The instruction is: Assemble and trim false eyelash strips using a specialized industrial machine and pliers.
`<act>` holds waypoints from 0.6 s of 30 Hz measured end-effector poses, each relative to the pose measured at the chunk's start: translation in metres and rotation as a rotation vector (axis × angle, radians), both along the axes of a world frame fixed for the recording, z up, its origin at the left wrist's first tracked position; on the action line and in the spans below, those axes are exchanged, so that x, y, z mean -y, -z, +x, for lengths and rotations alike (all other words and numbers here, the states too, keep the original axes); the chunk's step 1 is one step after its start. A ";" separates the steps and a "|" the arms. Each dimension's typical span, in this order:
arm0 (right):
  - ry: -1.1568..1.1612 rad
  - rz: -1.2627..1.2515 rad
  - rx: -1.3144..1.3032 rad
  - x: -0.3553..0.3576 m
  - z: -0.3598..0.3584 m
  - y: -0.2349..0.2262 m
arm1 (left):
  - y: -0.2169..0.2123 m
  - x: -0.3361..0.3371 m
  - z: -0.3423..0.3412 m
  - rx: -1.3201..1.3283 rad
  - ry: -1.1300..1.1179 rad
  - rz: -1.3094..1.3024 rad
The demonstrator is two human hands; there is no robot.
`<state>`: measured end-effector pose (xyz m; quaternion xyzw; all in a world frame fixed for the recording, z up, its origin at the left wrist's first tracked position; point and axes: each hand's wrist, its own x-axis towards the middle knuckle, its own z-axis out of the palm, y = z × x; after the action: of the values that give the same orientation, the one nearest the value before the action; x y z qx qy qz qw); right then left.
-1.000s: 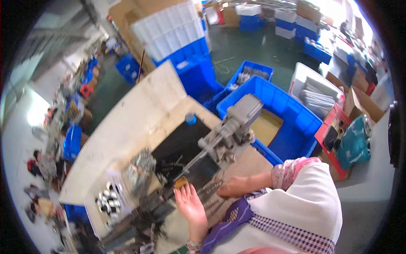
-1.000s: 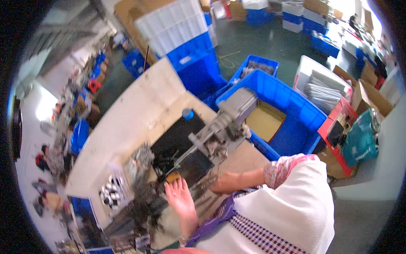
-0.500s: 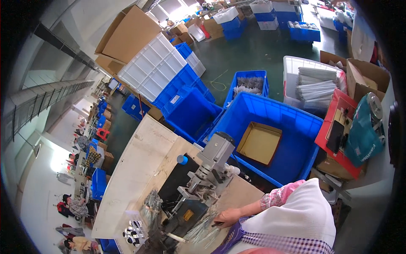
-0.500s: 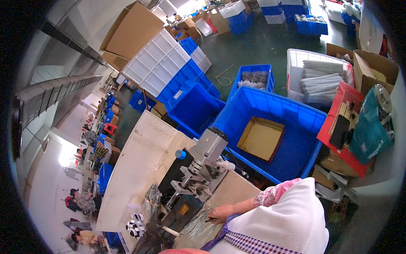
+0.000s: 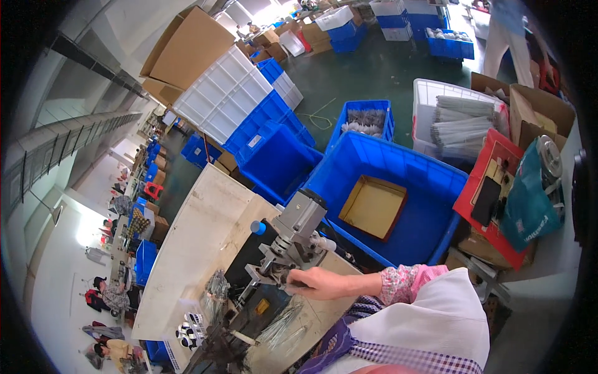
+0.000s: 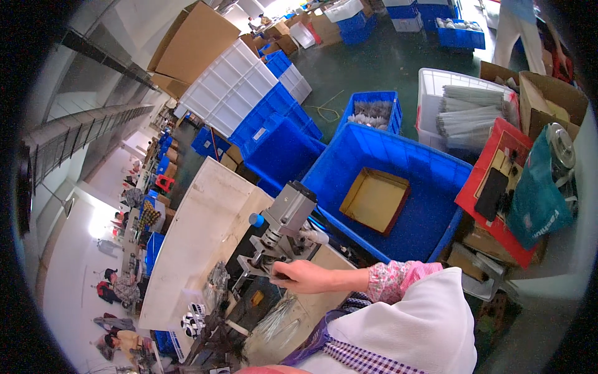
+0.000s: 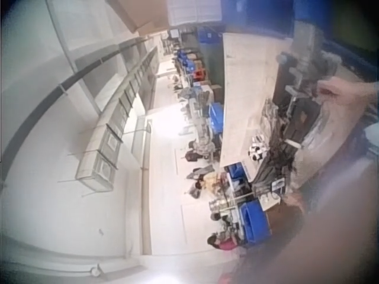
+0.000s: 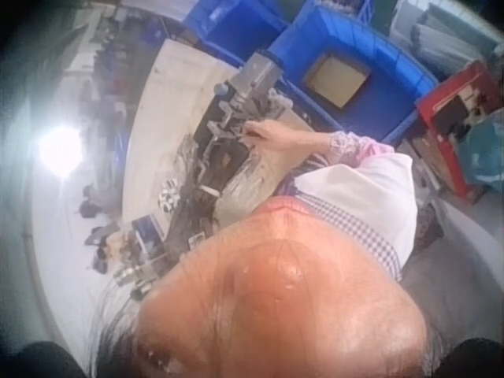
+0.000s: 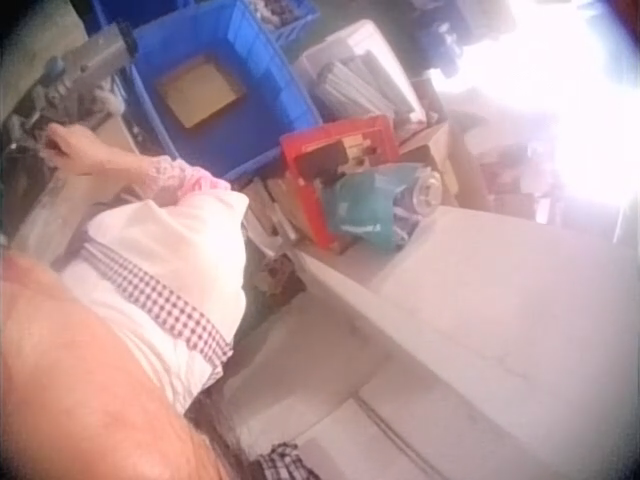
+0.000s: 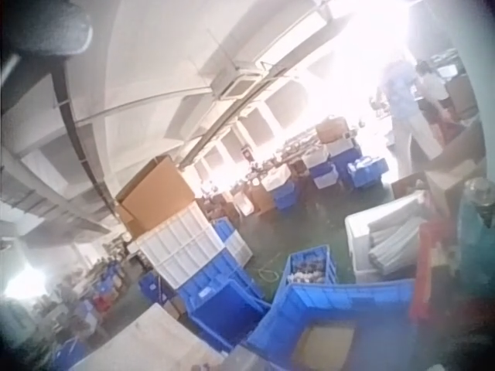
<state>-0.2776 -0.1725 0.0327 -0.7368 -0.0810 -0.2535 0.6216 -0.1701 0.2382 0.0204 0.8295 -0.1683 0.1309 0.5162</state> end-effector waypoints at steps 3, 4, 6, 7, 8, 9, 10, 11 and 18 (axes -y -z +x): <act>-0.094 -0.168 0.094 -0.014 0.005 -0.040 | -0.004 -0.002 -0.015 0.108 0.028 0.117; -0.111 -0.182 0.087 -0.023 0.022 -0.036 | -0.042 0.087 -0.038 0.067 0.059 0.117; -0.248 -0.146 0.305 -0.064 0.030 -0.060 | -0.076 0.155 -0.089 -0.013 0.356 -0.127; -0.283 -0.154 0.319 -0.076 0.036 -0.060 | -0.061 0.134 -0.069 -0.313 0.333 -0.030; -0.319 -0.162 0.334 -0.083 0.040 -0.060 | -0.049 0.109 -0.050 -0.612 0.303 0.070; -0.327 -0.095 0.327 -0.085 0.043 -0.060 | -0.052 0.104 -0.048 -0.613 0.301 0.068; -0.330 -0.096 0.326 -0.081 0.051 -0.059 | -0.055 0.097 -0.046 -0.620 0.232 -0.088; -0.237 -0.197 0.297 -0.070 0.062 -0.057 | -0.059 0.092 -0.046 -0.624 0.162 -0.244; 0.004 -0.861 0.355 -0.071 0.139 -0.032 | -0.013 0.089 -0.034 -0.319 0.073 -0.088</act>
<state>-0.1384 -0.1013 0.0646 -0.8731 -0.2828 -0.3203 0.2350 -0.2039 0.1495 0.0332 0.8098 -0.1083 -0.0140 0.5765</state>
